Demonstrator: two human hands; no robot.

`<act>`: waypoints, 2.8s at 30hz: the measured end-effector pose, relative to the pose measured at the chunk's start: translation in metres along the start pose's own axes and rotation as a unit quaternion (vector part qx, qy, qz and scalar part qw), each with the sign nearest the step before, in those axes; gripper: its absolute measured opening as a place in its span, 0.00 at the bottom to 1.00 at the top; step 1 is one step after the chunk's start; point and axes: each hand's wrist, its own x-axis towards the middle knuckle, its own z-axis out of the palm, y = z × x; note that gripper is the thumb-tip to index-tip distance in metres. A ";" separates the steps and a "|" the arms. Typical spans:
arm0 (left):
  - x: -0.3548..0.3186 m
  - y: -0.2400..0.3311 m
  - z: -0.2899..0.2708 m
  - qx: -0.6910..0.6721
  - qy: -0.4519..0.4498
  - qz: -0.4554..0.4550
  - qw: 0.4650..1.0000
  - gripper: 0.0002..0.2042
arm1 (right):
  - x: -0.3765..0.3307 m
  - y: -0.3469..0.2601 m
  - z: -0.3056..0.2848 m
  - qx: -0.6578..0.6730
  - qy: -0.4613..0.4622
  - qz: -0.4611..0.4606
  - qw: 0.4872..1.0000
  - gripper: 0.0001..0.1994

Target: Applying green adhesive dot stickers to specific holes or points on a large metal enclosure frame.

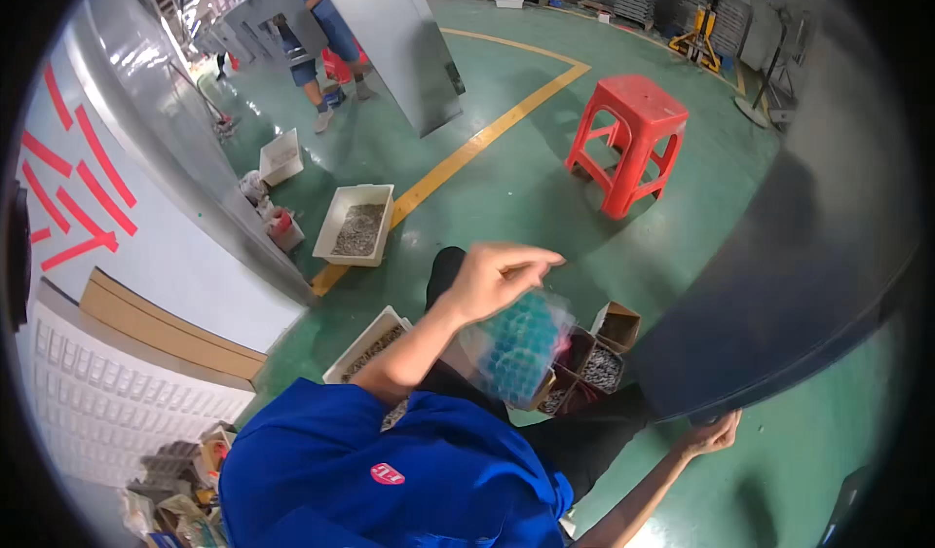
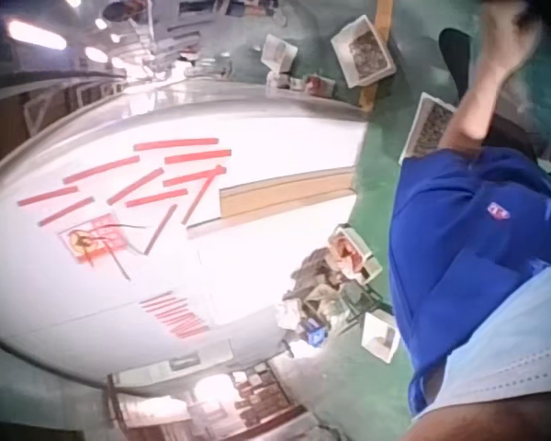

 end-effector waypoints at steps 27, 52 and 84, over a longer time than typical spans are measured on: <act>0.151 -0.195 -0.168 0.364 0.244 -0.259 0.861 0.33 | -0.028 0.119 -0.071 0.310 0.077 0.393 0.862 0.18; 0.200 -0.224 -0.093 0.228 0.129 -0.071 0.963 0.40 | -0.104 0.030 0.106 0.076 -0.381 0.563 0.729 0.13; -0.015 0.003 -0.220 -0.017 -0.048 -0.248 0.967 0.24 | -0.046 -0.289 0.318 0.313 -0.414 -0.098 0.849 0.24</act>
